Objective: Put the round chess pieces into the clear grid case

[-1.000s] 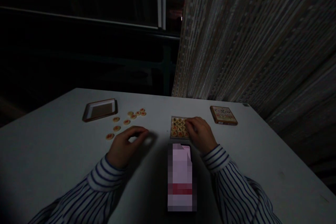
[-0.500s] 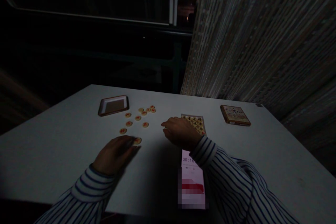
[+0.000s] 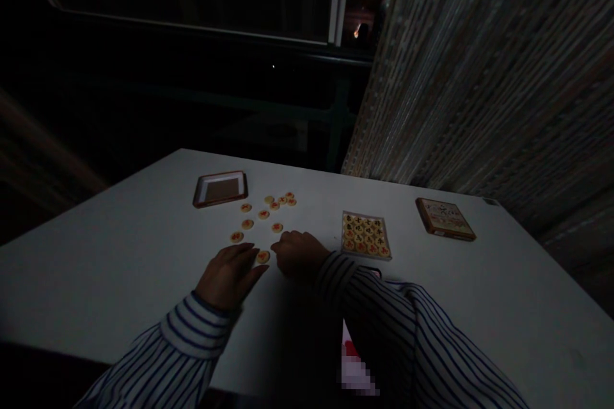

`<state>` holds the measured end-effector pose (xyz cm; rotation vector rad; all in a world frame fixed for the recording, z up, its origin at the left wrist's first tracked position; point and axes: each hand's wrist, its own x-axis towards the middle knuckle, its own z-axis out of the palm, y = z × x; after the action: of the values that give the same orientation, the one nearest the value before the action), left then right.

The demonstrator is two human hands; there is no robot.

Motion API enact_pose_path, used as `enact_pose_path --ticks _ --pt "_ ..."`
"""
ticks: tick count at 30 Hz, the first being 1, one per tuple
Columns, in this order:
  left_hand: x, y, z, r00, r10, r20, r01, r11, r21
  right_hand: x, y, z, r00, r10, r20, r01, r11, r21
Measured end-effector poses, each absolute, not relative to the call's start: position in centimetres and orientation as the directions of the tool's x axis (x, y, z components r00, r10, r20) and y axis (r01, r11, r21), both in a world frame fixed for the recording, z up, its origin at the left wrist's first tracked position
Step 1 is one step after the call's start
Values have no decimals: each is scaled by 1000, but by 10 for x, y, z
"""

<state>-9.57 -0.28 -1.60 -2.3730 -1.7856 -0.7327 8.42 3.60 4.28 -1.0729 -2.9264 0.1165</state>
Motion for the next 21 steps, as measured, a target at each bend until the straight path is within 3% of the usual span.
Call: enact_pose_path --ticks 13,21 --pt "-92 -1 -14 206 901 381 919 -312 241 72 40 31 -775 630 -44 631 773 -61" --pt "-91 -1 -11 206 874 439 873 -367 322 76 39 33 -781 625 -17 619 769 -156"
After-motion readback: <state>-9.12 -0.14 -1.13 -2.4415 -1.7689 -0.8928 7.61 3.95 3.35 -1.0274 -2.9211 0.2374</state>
